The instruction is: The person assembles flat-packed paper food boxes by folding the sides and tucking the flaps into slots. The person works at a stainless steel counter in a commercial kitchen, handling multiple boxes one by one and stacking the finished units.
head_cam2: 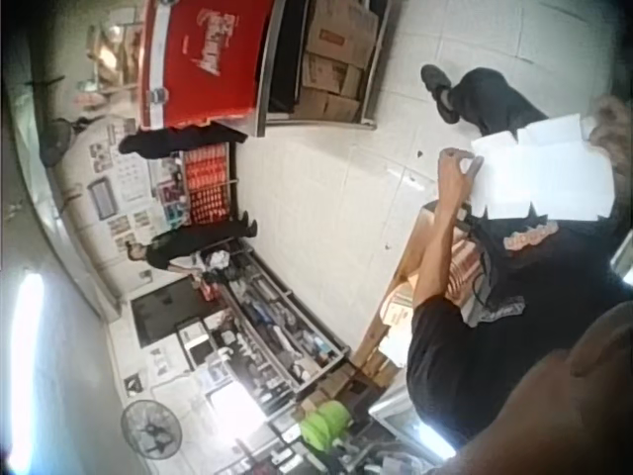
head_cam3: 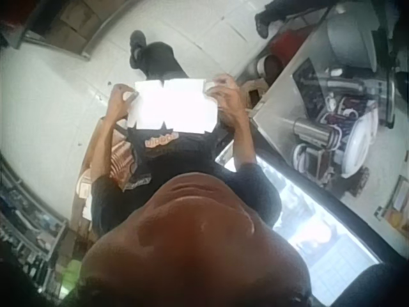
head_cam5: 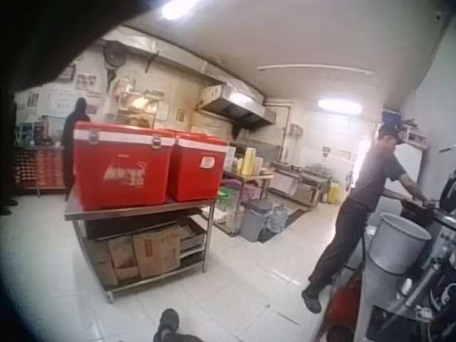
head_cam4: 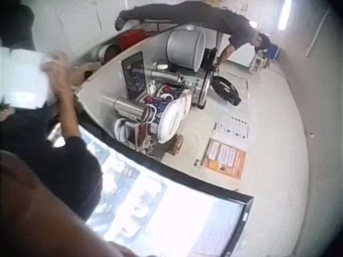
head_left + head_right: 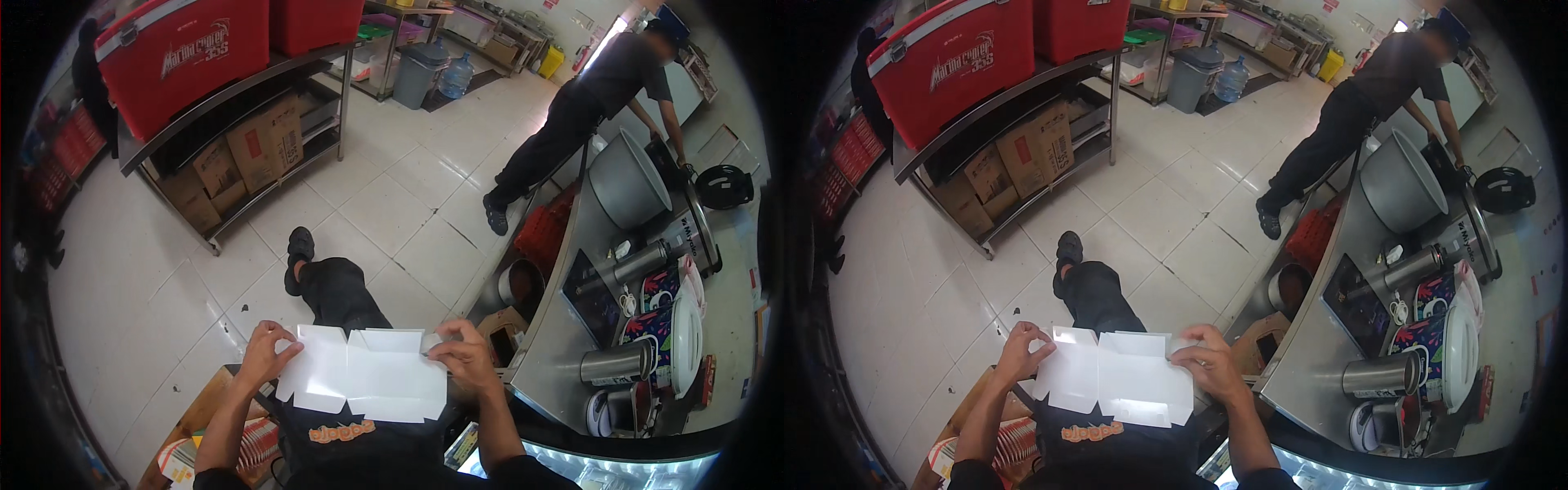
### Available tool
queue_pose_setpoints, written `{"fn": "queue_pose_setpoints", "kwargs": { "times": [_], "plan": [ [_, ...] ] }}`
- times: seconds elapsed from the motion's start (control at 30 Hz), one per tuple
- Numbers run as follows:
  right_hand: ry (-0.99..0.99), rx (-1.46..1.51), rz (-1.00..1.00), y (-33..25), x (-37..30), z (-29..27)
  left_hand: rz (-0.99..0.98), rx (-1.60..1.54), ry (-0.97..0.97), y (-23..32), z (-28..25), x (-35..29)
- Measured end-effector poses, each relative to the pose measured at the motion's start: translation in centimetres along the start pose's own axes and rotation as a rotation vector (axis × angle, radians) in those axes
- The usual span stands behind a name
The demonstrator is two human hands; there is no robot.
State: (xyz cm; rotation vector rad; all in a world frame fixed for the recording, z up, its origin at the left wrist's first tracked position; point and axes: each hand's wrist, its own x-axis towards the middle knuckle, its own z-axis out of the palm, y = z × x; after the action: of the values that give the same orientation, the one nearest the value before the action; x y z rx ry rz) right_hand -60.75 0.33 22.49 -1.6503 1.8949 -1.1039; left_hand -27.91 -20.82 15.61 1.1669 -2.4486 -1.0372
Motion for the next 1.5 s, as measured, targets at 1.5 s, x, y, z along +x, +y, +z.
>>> {"fn": "queue_pose_setpoints", "kwargs": {
  "times": [1.5],
  "plan": [
    [-0.024, -0.256, -0.613, -16.7, 12.3, 2.0, 0.371, -1.232, 0.353, 16.8, -3.7, 4.2]
  ]
}}
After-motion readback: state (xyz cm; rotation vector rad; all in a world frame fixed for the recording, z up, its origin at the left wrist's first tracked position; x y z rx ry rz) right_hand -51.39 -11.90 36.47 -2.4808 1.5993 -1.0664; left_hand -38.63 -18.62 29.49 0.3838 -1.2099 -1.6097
